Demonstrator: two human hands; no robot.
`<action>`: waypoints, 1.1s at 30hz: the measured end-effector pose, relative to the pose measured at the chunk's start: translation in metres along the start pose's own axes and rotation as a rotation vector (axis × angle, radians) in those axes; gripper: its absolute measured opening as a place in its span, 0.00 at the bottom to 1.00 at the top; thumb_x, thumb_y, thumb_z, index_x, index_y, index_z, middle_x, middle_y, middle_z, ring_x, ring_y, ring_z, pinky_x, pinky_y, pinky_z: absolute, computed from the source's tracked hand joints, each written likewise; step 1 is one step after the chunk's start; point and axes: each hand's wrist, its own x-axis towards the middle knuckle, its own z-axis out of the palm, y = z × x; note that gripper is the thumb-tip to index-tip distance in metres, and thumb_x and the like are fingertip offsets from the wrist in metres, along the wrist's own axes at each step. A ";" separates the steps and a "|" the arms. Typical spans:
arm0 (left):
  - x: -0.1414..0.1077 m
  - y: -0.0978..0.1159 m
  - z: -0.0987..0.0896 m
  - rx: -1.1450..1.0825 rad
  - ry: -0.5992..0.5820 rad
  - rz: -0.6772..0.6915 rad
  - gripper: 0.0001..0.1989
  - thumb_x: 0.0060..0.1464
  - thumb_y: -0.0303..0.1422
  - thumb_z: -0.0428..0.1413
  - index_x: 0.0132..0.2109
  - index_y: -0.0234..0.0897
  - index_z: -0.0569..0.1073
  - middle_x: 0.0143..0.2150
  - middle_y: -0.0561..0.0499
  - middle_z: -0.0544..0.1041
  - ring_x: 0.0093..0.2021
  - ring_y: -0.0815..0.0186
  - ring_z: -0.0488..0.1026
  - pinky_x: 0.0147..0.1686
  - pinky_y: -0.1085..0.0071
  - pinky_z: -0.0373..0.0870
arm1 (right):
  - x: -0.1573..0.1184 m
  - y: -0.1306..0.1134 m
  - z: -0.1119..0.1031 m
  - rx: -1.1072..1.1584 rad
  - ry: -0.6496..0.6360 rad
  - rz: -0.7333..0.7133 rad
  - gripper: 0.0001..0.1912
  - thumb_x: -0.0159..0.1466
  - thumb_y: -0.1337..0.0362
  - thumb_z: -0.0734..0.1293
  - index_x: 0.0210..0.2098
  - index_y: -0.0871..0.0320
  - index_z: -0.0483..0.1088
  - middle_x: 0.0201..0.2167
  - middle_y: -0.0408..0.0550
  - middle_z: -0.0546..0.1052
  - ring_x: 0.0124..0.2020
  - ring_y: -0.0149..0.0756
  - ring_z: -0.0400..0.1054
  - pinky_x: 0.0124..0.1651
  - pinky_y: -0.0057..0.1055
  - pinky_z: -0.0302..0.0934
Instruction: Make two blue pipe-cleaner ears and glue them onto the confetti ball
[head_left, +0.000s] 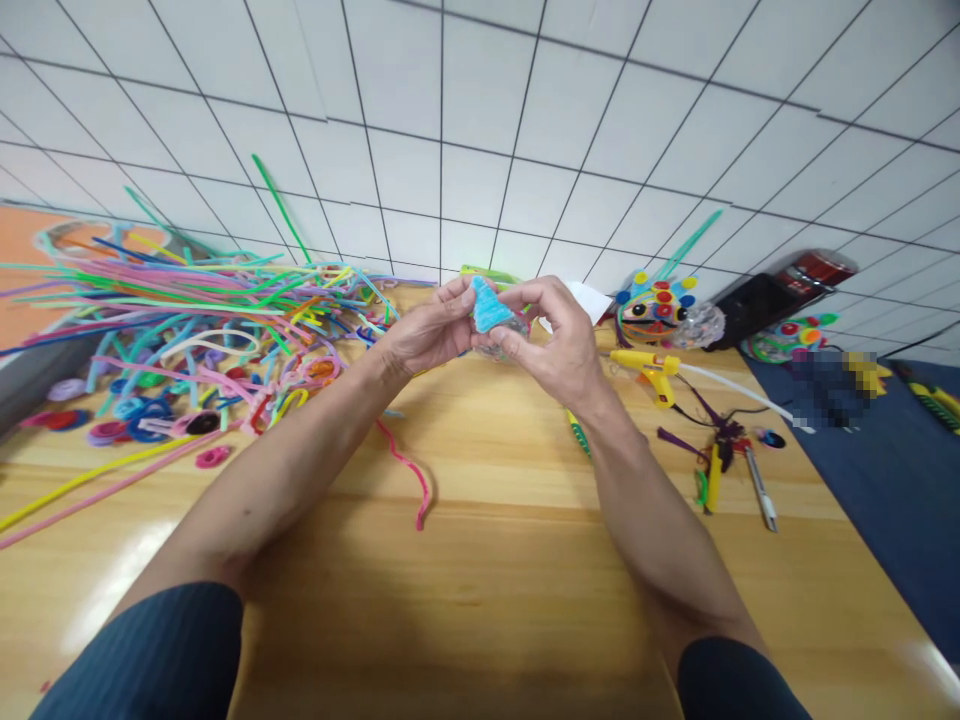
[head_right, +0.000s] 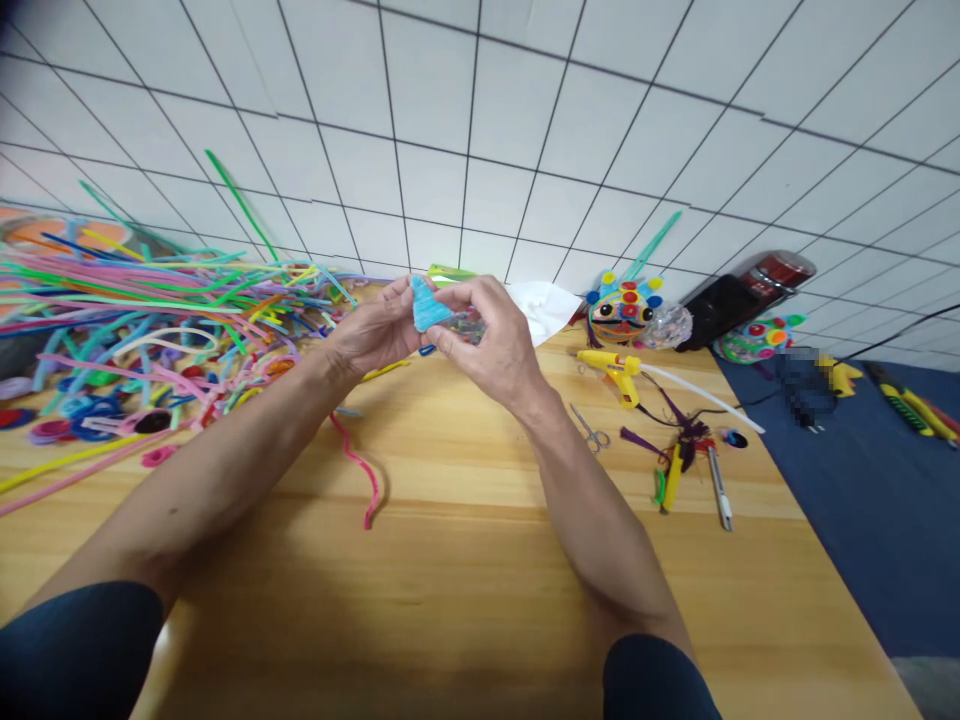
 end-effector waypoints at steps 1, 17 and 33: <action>-0.001 0.001 0.001 0.000 -0.012 -0.002 0.20 0.50 0.42 0.79 0.43 0.38 0.82 0.38 0.50 0.84 0.37 0.63 0.84 0.35 0.71 0.83 | 0.000 0.000 0.001 -0.007 0.011 -0.018 0.11 0.66 0.62 0.75 0.47 0.51 0.76 0.45 0.47 0.80 0.47 0.43 0.75 0.51 0.42 0.74; -0.001 0.001 0.003 0.135 0.030 0.003 0.23 0.47 0.43 0.80 0.45 0.37 0.85 0.40 0.48 0.87 0.36 0.64 0.85 0.40 0.71 0.86 | -0.004 0.010 0.007 -0.078 0.111 -0.010 0.18 0.63 0.65 0.74 0.52 0.51 0.73 0.48 0.48 0.81 0.45 0.42 0.76 0.49 0.41 0.75; -0.001 0.001 0.006 0.107 0.001 -0.009 0.22 0.50 0.39 0.79 0.50 0.36 0.87 0.49 0.44 0.88 0.51 0.57 0.87 0.52 0.65 0.86 | -0.004 0.015 0.008 -0.134 0.094 -0.105 0.13 0.69 0.66 0.70 0.53 0.49 0.77 0.47 0.49 0.81 0.47 0.44 0.75 0.52 0.42 0.73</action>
